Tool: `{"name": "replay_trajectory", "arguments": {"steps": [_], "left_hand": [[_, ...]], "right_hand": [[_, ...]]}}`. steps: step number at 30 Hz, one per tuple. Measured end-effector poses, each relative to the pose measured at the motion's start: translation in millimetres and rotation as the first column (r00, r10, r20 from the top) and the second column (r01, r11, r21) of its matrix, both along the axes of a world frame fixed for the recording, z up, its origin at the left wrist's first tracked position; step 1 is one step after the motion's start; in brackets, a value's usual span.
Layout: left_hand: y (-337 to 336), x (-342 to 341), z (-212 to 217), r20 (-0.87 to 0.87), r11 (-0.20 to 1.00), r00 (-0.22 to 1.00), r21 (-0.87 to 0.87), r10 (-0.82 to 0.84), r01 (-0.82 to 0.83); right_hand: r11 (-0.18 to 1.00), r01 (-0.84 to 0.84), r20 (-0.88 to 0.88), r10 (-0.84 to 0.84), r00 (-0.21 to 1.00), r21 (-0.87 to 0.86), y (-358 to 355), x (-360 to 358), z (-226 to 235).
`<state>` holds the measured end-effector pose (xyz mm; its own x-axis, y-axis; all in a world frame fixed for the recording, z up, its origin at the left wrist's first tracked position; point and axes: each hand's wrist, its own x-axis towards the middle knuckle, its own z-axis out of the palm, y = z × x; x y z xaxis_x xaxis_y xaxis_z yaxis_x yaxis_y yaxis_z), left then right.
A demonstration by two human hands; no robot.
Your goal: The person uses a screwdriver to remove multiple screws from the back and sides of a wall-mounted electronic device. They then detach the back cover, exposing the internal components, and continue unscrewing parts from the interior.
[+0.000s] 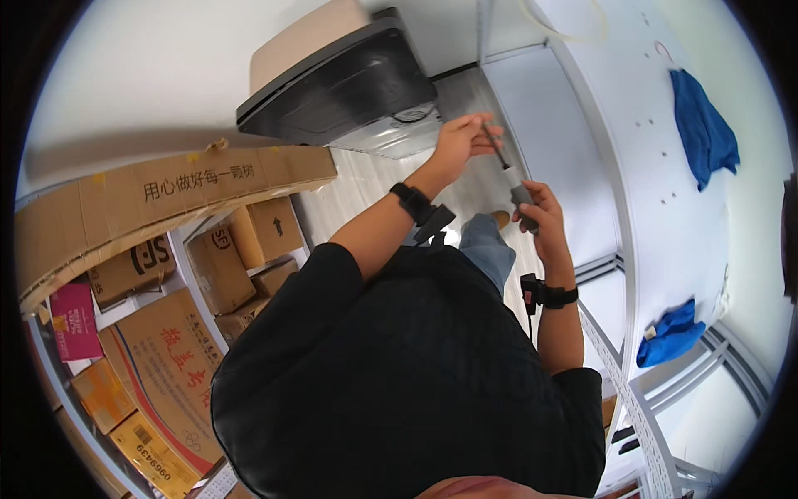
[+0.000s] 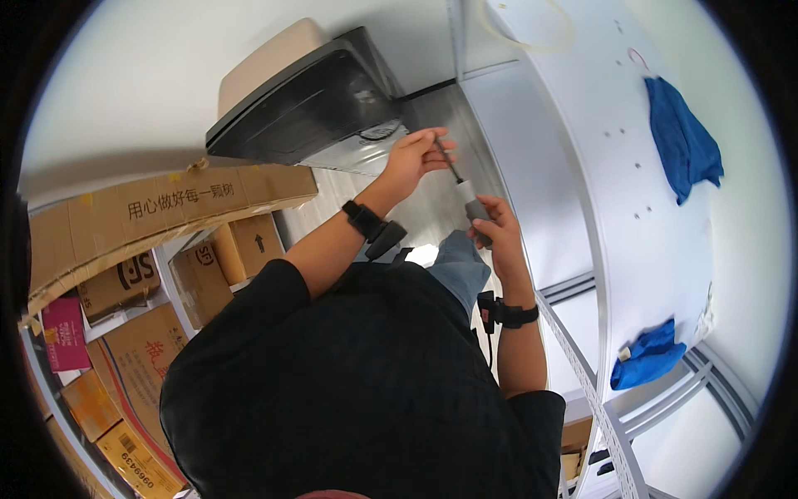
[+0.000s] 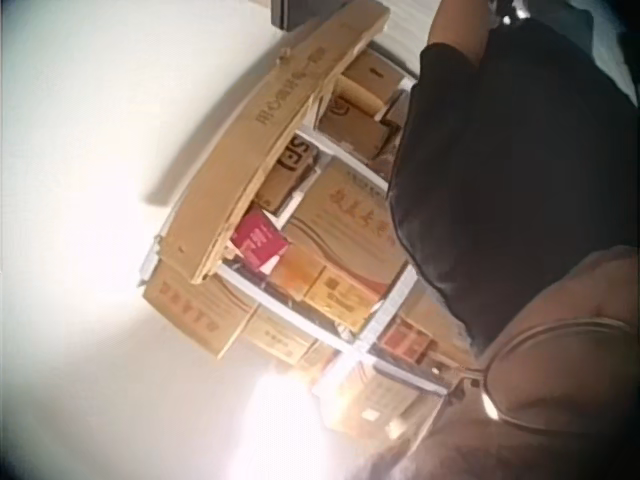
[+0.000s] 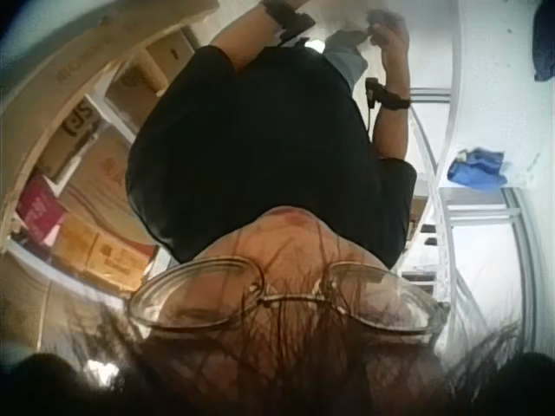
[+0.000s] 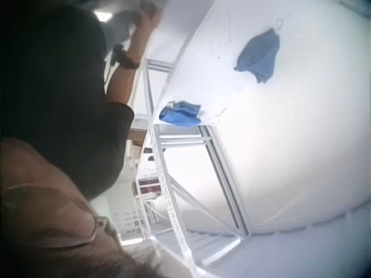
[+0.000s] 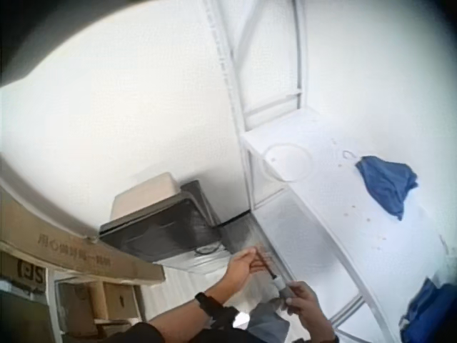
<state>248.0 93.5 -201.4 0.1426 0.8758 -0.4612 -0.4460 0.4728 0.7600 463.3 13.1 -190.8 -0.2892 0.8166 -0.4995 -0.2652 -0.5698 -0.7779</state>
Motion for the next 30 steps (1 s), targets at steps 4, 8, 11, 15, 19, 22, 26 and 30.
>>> {"name": "replay_trajectory", "arguments": {"steps": [4,8,11,15,19,22,26,30], "left_hand": [[-43.3,-109.2,-32.3,0.057,0.963,0.968,-0.134,0.243,-0.233],[-75.3,-204.0,-64.7,-0.026,0.909,0.938,-0.237,0.345,-0.341],[-100.2,-265.6,-89.8,-0.059,0.896,0.938,-0.282,0.342,-0.344],[-110.2,-319.7,-105.6,-0.089,0.906,0.952,-0.294,0.292,-0.305],[-104.8,-350.4,-112.1,-0.080,0.929,0.972,-0.288,0.220,-0.234],[-98.8,-361.6,-111.6,-0.087,0.940,0.979,-0.274,0.185,-0.202],[-94.6,-371.7,-116.6,-0.090,0.946,0.984,-0.275,0.151,-0.170],[-91.2,-370.2,-118.4,-0.106,0.949,0.985,-0.272,0.137,-0.161]], "right_hand": [[0.977,-0.147,-0.091,0.134,0.987,-0.152,0.8,-103.0,-17.5],[0.951,-0.212,-0.083,0.199,0.977,-0.226,-23.0,-205.6,-49.3],[0.937,-0.202,-0.095,0.182,0.979,-0.285,-53.8,-267.8,-66.2],[0.930,-0.145,-0.098,0.118,0.988,-0.338,-84.7,-334.7,-83.0],[0.924,-0.103,-0.083,0.078,0.994,-0.369,-97.4,-372.3,-92.3],[0.923,-0.062,-0.060,0.042,0.997,-0.380,-102.4,-388.1,-91.8],[0.933,-0.032,-0.048,0.016,0.999,-0.358,-100.1,-400.5,-94.6],[0.926,0.003,-0.038,-0.018,0.999,-0.378,-100.8,-406.4,-91.3]]}}
